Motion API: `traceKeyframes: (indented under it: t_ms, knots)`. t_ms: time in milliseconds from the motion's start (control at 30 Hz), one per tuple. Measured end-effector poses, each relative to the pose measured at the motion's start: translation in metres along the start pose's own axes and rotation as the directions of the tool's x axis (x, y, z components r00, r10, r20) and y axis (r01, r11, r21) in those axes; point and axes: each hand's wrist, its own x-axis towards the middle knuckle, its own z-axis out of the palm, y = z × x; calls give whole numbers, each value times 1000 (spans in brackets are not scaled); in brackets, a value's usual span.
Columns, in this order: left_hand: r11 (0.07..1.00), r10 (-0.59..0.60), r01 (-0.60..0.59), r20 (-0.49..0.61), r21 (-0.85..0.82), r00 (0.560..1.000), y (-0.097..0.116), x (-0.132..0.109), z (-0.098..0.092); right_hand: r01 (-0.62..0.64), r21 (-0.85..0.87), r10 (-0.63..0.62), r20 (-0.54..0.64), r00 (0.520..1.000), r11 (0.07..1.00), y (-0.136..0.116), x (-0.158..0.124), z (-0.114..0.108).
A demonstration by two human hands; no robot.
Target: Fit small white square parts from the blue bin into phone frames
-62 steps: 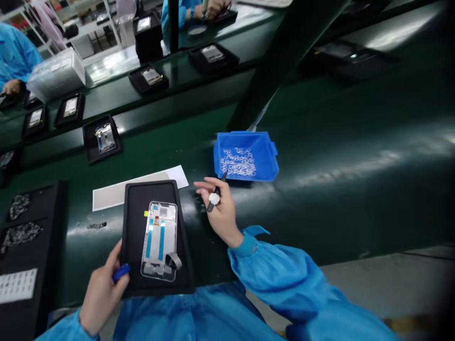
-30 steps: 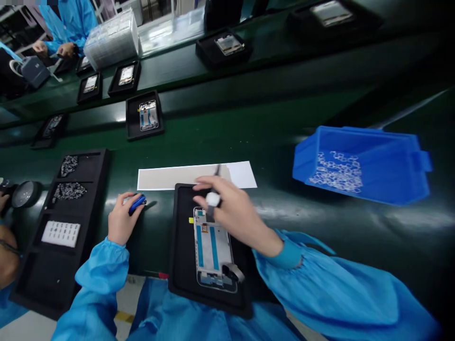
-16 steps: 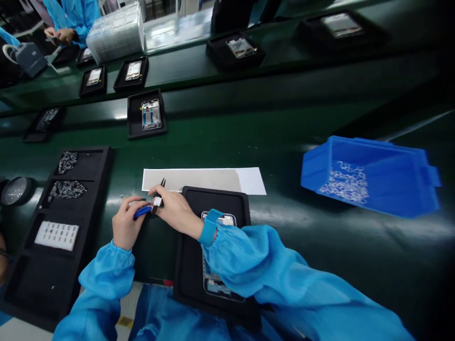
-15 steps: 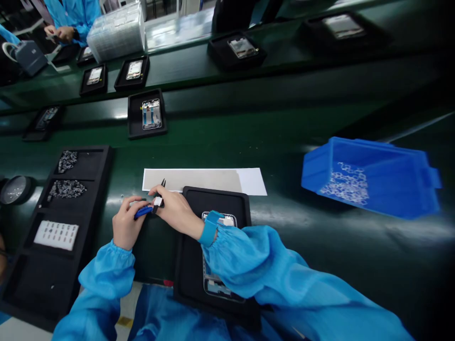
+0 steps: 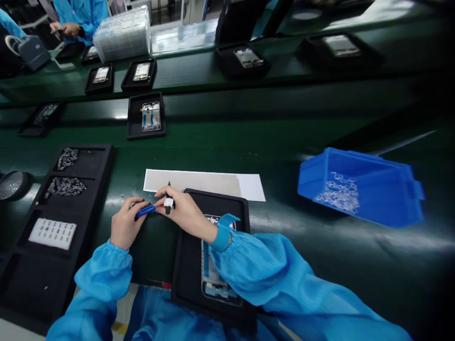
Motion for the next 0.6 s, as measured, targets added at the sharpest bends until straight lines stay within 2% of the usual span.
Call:
traceKeyframes:
  t_ms: [67,167,233,300,333,367,400,500,533,600]
  knots:
    - [1000,2,-3,-28,-30,1000,3,1,-4,1,104,-2,5,1000,995,-3,-7,-7]
    - [986,-29,-3,-193,-167,981,13,1,-15,-19,296,12,25,1000,955,-7,-23,-18]
    - [944,-109,-11,-343,-328,933,23,-1,-23,-47,396,43,20,999,917,-10,-35,-25]
    - [870,-212,-54,-472,-490,856,37,-2,-31,-70,449,84,-9,996,891,-12,-49,-30]
    - [820,-265,-80,-502,-566,823,45,-3,-33,-74,463,98,-29,995,883,-12,-55,-32]
    - [762,-313,-96,-494,-640,811,54,-4,-35,-68,472,105,-52,993,879,-12,-62,-32]
    - [698,-351,-91,-450,-710,821,63,-4,-36,-59,476,106,-72,992,877,-13,-67,-33]
    - [519,-367,-8,-231,-855,901,85,-7,-33,-9,447,79,-138,987,895,-15,-81,-32]
    - [493,-340,0,-193,-870,920,90,-8,-30,10,422,62,-156,986,907,-16,-84,-31]
    - [487,-267,-32,-184,-873,946,95,-11,-23,59,352,11,-194,981,934,-19,-88,-30]
